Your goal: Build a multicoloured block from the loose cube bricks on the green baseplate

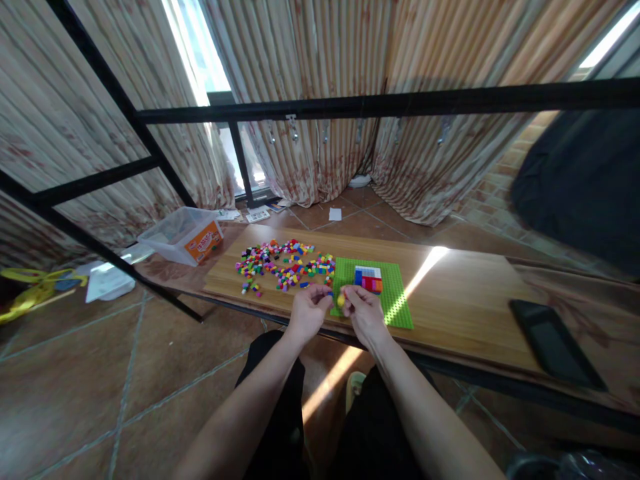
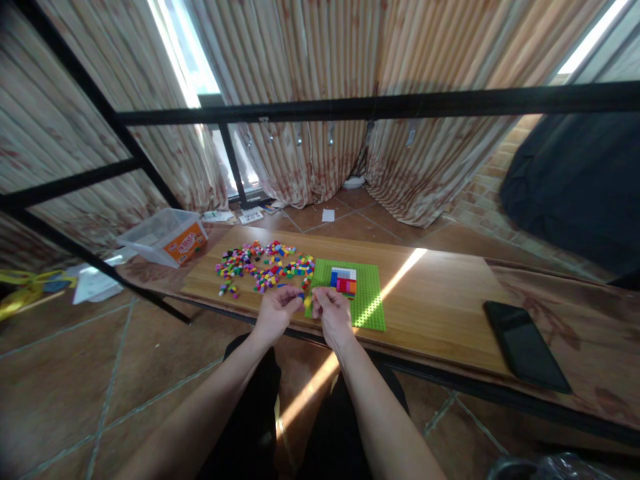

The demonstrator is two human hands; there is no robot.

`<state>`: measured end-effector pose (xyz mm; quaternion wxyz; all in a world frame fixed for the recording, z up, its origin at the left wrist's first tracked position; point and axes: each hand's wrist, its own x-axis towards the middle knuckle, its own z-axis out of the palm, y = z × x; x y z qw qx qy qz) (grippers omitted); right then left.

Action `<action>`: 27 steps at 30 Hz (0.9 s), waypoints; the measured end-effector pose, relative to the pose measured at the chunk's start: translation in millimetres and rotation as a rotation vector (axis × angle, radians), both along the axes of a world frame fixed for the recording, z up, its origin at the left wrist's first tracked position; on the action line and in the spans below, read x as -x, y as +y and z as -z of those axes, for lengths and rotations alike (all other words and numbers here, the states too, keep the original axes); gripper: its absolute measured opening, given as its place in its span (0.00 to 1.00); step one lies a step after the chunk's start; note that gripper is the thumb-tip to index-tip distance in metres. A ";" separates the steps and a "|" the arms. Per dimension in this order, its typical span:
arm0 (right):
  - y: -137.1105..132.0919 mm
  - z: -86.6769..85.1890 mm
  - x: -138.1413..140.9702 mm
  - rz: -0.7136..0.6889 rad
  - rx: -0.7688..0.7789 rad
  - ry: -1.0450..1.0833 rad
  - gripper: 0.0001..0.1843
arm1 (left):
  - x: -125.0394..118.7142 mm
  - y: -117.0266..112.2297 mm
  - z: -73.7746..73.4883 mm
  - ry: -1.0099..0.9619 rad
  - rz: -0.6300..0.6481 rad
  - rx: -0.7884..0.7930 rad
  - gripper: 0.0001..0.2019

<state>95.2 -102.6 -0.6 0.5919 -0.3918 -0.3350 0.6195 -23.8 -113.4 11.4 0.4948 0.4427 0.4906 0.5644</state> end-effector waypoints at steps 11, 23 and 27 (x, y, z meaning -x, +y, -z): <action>-4.8 0.3 32.6 0.044 0.125 0.158 0.09 | -22.1 0.1 20.3 -0.561 -0.258 0.164 0.13; -53.4 -10.8 46.2 -0.017 0.262 0.288 0.10 | 8.9 -32.2 17.0 -0.547 -0.235 0.186 0.13; -68.2 -19.3 24.2 -0.072 0.247 0.197 0.11 | 10.4 -42.7 13.0 -0.548 -0.196 0.205 0.12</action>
